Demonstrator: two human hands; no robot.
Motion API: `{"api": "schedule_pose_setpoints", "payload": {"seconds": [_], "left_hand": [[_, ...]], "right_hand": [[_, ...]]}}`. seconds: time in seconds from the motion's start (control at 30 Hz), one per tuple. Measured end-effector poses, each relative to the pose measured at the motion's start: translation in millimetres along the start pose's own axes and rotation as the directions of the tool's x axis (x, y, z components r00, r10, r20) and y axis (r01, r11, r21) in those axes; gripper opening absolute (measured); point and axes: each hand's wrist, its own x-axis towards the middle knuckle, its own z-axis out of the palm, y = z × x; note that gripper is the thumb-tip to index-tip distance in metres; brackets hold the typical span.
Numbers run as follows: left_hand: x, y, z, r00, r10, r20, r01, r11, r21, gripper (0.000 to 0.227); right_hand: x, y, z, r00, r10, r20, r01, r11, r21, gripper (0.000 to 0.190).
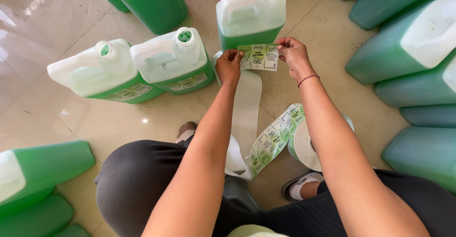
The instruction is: The person peels labels from a roll and sticks them onto plastic containers filled with green liquid by hand. They then reach into a box and handle white caps.
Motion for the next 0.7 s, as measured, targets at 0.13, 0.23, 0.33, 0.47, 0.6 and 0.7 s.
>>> {"api": "schedule_pose_setpoints", "payload": {"seconds": [0.13, 0.23, 0.33, 0.47, 0.6, 0.7], "left_hand": [[4, 4, 0, 0.999, 0.002, -0.034, -0.002, 1.000, 0.006, 0.018], [2, 3, 2, 0.998, 0.022, -0.058, -0.021, 1.000, 0.013, 0.019], [0, 6, 3, 0.997, -0.005, -0.079, 0.010, 0.997, 0.073, 0.022], [-1, 11, 3, 0.995, -0.007, -0.099, 0.017, 0.995, 0.099, 0.024], [-2, 16, 3, 0.993, 0.020, -0.116, -0.003, 0.990, 0.143, 0.024], [-4, 21, 3, 0.991, 0.013, -0.132, 0.008, 0.988, 0.155, 0.024]], "right_hand": [[9, 8, 3, 1.000, -0.002, 0.002, 0.002, 1.000, 0.015, 0.009], [15, 12, 3, 1.000, 0.008, -0.013, -0.008, 1.000, 0.007, 0.010], [17, 12, 4, 0.999, 0.018, -0.028, -0.018, 1.000, 0.002, 0.011], [18, 10, 7, 0.999, 0.034, -0.032, -0.034, 0.999, -0.004, 0.012], [18, 11, 8, 0.998, 0.049, -0.043, -0.050, 0.999, -0.003, 0.013], [18, 13, 8, 0.998, 0.047, -0.042, -0.047, 0.999, -0.006, 0.013]]}}
